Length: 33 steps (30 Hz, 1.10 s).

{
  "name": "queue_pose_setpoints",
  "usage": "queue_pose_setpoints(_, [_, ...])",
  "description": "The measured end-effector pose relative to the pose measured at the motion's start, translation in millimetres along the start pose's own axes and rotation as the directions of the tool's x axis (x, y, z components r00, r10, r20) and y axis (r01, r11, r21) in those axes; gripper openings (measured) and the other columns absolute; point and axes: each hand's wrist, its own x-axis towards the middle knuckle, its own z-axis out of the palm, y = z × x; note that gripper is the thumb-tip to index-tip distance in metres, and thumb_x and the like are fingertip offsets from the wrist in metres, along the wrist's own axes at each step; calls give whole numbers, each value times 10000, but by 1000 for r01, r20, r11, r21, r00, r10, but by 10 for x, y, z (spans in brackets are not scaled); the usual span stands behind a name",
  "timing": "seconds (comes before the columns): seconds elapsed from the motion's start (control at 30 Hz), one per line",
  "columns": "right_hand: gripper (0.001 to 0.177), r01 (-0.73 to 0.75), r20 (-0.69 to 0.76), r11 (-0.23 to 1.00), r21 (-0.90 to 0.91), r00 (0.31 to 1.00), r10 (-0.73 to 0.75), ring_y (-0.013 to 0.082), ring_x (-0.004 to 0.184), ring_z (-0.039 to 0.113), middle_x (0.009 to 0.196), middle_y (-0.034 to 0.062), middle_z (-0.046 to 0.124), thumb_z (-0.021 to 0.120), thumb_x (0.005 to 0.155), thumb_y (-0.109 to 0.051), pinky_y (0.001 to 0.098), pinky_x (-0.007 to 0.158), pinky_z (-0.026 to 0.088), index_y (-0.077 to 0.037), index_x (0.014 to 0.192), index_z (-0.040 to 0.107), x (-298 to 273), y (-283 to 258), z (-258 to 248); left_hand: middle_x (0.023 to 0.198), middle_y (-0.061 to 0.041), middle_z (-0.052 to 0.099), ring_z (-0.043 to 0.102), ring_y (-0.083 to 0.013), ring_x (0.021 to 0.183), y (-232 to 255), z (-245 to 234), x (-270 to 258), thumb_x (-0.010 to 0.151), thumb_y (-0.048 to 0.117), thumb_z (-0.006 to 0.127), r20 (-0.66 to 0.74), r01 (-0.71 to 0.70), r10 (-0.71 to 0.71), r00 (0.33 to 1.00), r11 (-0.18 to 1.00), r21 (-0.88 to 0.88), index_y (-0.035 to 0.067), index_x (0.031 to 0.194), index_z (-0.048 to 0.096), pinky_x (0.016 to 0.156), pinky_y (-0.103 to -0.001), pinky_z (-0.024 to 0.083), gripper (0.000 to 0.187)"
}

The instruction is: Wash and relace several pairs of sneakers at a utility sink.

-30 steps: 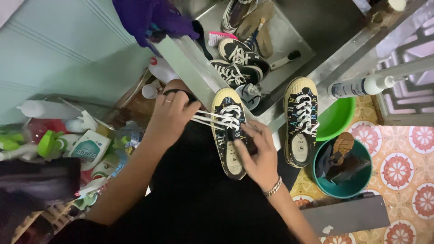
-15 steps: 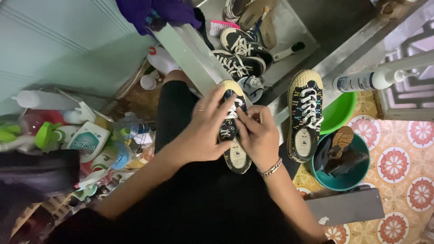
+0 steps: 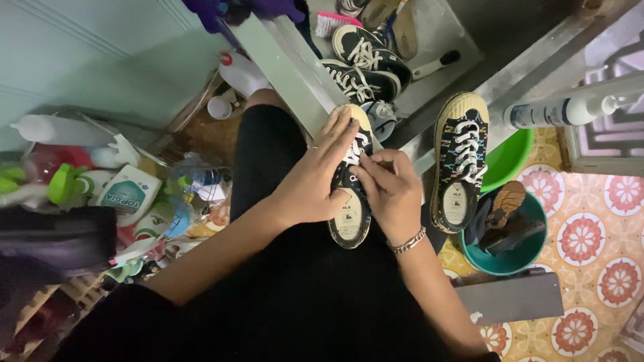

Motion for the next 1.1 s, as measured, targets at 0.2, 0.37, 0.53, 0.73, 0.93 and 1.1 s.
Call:
queue_pose_setpoints(0.2, [347,66,41,998,-10,997,-65,258,917,664,1074,111,631,888,800,-168,339,779,552,-4,1079,761,126,-51,-101,1671,-339,195,127,-470,1606,-12,-16,-6,723,57,617,-9,16,-16,1000,996,-83,-110,1591,181,1323,-508,166,986])
queue_pose_setpoints(0.37, [318,80,19,997,18,997,-80,226,870,664,1057,93,650,895,799,-157,325,763,557,-10,1053,772,26,19,-15,1673,-324,216,142,-461,1609,-40,-6,-35,715,53,616,-22,4,-6,1000,995,-104,-95,1595,191,1324,-501,174,988])
queue_pose_setpoints(0.53, [229,49,-44,997,52,998,-47,206,840,676,1055,72,677,871,836,-97,311,737,560,-24,1029,772,56,-51,40,1683,-305,247,166,-440,1625,-89,-3,-21,725,41,609,-46,-21,16,999,993,-118,-77,1593,241,1341,-494,178,950])
queue_pose_setpoints(0.73, [180,144,41,980,-139,989,-139,312,915,656,1033,105,632,777,831,-22,401,786,512,-24,988,691,183,-213,-29,1668,-302,258,185,-435,1611,-63,16,-16,727,91,658,-54,-43,41,998,998,-39,-95,1579,258,1331,-499,210,960])
queue_pose_setpoints(0.93, [180,193,173,970,-150,971,-167,341,952,618,1031,118,609,709,825,5,430,838,476,-19,980,621,297,-306,-256,1648,-274,289,226,-400,1582,8,-32,9,707,165,734,-25,-29,31,999,995,97,-77,1555,301,1300,-498,249,982])
queue_pose_setpoints(1.1, [176,126,205,992,14,971,-126,358,923,659,1038,137,651,666,885,27,428,792,530,-17,1023,566,235,-194,-227,1635,-250,296,248,-378,1558,17,-67,64,674,220,781,38,13,-18,999,993,113,-47,1553,293,1256,-532,239,1040])
